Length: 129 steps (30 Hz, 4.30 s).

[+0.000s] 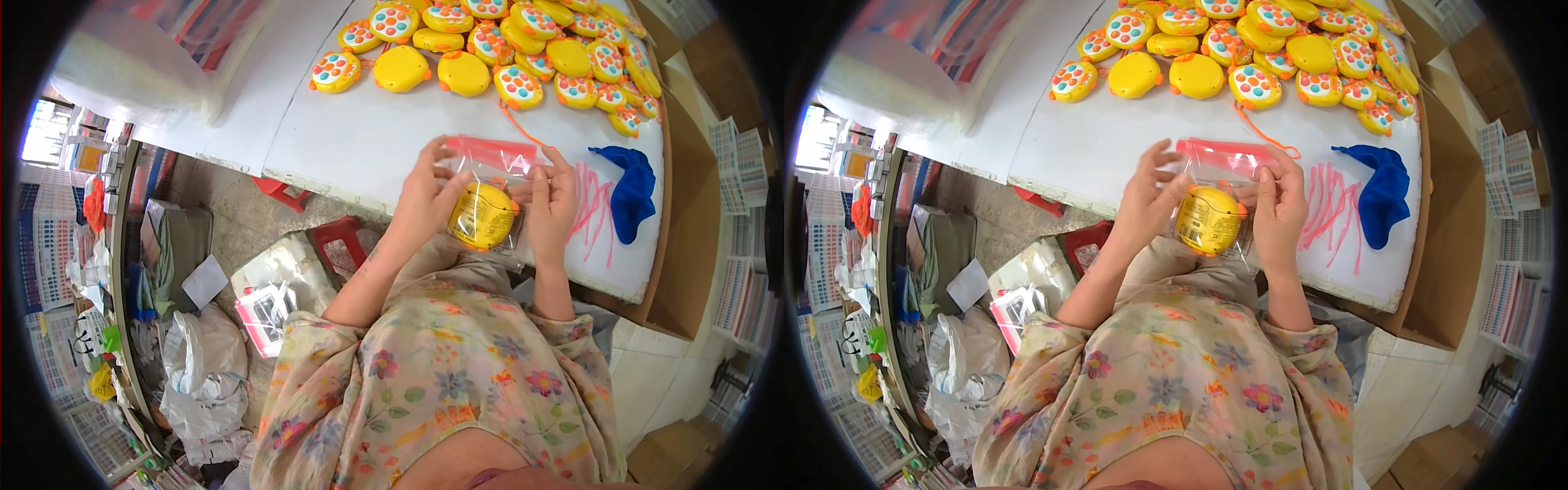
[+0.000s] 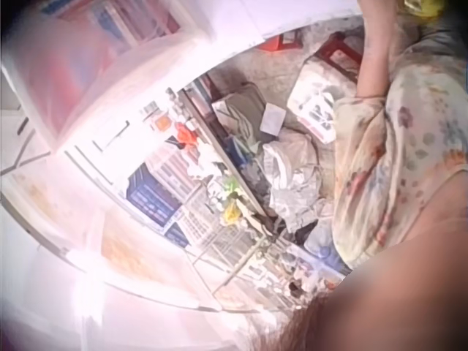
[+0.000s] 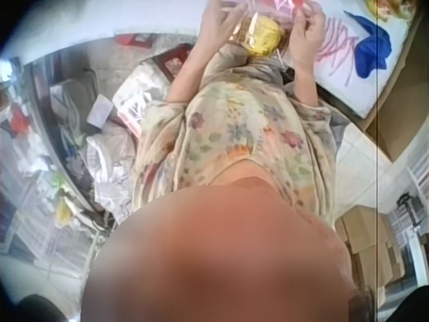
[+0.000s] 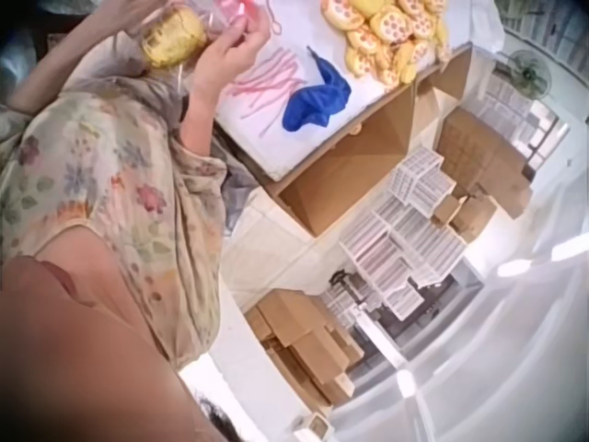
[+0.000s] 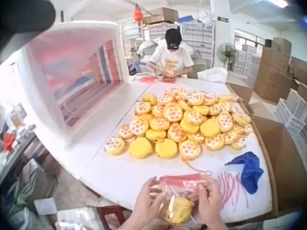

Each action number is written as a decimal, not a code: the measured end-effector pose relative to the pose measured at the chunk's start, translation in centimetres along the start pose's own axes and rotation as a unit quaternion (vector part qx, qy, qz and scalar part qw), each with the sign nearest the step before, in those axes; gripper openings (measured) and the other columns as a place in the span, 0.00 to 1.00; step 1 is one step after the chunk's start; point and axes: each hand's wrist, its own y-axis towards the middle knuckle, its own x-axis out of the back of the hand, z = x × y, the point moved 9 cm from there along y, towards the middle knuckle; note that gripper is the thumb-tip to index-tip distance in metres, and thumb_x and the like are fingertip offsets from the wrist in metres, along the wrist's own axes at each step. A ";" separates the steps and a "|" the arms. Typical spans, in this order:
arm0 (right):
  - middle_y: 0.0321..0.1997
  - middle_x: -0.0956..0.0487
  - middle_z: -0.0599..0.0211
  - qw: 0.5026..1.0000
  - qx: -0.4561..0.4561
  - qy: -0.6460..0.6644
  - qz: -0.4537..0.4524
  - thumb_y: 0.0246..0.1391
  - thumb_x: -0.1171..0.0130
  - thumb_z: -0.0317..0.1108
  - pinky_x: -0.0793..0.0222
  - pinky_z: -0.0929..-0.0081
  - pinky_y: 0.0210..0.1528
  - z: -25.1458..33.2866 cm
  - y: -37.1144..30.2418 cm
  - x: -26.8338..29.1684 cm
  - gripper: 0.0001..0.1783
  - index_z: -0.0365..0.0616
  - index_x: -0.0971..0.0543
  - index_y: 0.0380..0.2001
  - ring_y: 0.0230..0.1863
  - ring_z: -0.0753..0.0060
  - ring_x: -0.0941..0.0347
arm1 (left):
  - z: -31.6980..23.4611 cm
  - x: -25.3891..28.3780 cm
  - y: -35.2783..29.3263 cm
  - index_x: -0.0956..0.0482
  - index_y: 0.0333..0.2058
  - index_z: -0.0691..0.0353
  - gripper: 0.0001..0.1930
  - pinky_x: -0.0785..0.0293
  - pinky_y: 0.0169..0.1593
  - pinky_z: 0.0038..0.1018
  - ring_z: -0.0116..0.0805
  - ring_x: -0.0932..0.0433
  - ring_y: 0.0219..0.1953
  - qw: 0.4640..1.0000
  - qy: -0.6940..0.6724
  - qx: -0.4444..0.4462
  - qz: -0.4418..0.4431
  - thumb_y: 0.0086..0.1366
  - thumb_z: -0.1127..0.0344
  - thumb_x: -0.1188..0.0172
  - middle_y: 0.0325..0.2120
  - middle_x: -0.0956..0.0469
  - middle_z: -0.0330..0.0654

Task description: Packaging small plastic musical toys into individual plastic bags.

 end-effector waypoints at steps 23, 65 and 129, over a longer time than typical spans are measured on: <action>0.34 0.21 0.69 0.912 0.247 -0.324 0.046 0.49 0.43 0.24 0.32 0.78 0.35 3.2 1.9 -6.2 0.18 0.45 0.25 0.46 0.39 0.74 0.29 | 4.0 -2.7 -0.1 0.33 0.55 0.66 0.17 0.26 0.32 0.22 0.23 0.27 0.26 0.980 -0.025 0.063 0.190 0.69 0.70 0.55 0.27 0.23 0.40; 0.26 0.23 0.72 0.972 -0.188 -0.015 0.137 0.50 0.46 0.25 0.35 0.86 0.27 -4.6 1.7 3.1 0.14 0.40 0.24 0.42 0.24 0.84 0.30 | 4.4 -2.0 0.1 0.30 0.54 0.68 0.17 0.23 0.42 0.24 0.27 0.23 0.39 0.960 -0.143 0.116 0.213 0.69 0.70 0.54 0.41 0.21 0.46; 0.47 0.26 0.68 0.966 -0.075 0.034 0.247 0.43 0.37 0.20 0.33 0.79 0.51 -1.2 1.7 3.1 0.25 0.40 0.30 0.47 0.49 0.76 0.30 | -0.7 -5.8 -0.3 0.29 0.33 0.58 0.11 0.34 0.41 0.37 0.40 0.28 0.34 0.851 0.443 -0.278 0.046 0.52 0.64 0.40 0.29 0.31 0.40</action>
